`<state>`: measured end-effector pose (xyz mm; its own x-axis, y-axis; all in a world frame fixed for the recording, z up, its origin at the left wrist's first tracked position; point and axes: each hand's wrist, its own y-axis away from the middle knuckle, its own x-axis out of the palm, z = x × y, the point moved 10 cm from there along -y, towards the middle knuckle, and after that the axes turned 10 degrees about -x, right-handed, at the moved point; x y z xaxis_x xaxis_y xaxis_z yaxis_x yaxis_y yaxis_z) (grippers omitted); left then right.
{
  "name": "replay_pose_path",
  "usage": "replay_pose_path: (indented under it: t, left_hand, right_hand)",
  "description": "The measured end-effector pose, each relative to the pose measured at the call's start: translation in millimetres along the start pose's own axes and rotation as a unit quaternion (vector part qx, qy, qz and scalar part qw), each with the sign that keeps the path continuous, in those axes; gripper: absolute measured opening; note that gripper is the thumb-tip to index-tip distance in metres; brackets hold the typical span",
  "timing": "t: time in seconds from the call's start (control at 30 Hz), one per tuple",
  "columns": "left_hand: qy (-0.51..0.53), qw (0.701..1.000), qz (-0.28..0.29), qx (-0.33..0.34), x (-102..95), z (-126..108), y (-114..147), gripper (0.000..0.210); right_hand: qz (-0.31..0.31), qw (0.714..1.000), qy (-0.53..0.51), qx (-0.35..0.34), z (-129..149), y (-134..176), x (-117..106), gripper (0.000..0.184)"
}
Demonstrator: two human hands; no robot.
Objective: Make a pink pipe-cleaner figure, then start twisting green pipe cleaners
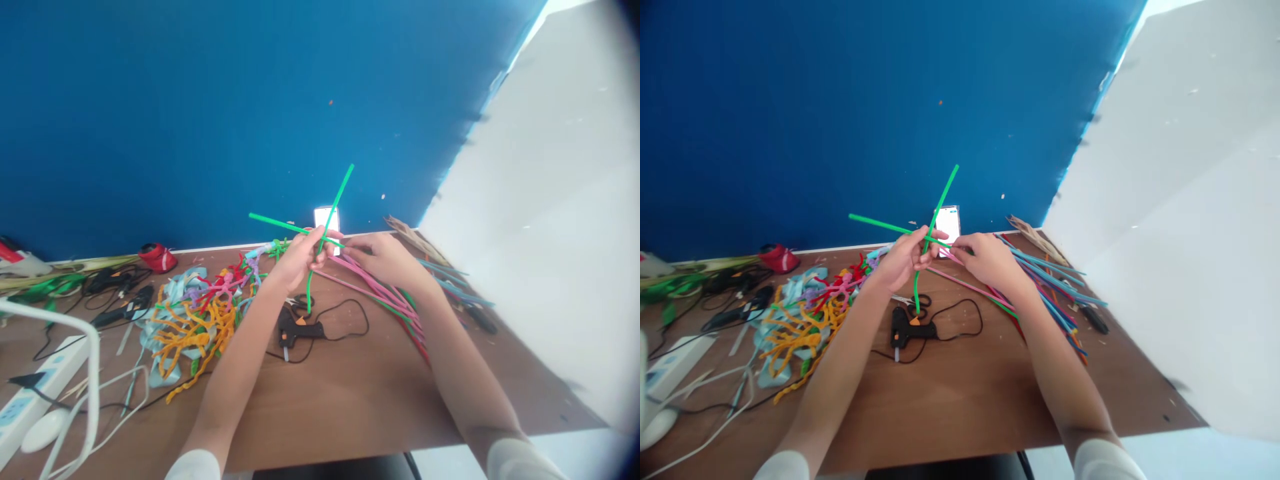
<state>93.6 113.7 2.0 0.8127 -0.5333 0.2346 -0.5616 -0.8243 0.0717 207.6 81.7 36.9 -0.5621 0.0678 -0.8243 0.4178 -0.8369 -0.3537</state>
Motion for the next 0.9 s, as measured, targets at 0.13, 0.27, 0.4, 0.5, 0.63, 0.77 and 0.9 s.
replay_pose_path:
  t: [0.13, 0.27, 0.4, 0.5, 0.63, 0.77, 0.9]
  left_hand:
    - [0.001, 0.999, 0.040, -0.002, 4.7, 4, -2, 0.036]
    - [0.012, 0.999, 0.046, 0.002, 7.3, 7, -5, 0.033]
    - [0.035, 0.997, 0.066, 0.017, 11.1, 5, -7, 0.031]
    - [0.047, 0.996, 0.070, -0.001, 10.5, 7, -6, 0.034]
    - [0.057, 0.994, 0.083, -0.034, 13.8, 11, -3, 0.036]
    - [0.068, 0.995, 0.062, -0.028, 13.1, 11, -3, 0.022]
    - [-0.002, 1.000, 0.006, 0.001, 5.1, 11, -7, 0.014]
  right_hand:
    - [-0.013, 1.000, 0.012, 0.022, -10, 2, -5, 0.031]
    - [-0.044, 0.999, 0.003, 0.016, -9, -1, -6, 0.029]
    - [-0.057, 0.997, -0.059, 0.004, -4, -6, 1, 0.025]
    - [-0.067, 0.993, -0.099, 0.003, -3, -8, 2, 0.025]
    - [-0.095, 0.989, -0.117, -0.002, -4, -5, -5, 0.020]
    - [-0.121, 0.984, -0.120, 0.050, -17, -1, -10, 0.013]
    - [-0.135, 0.986, -0.089, 0.036, -15, 0, -17, 0.014]
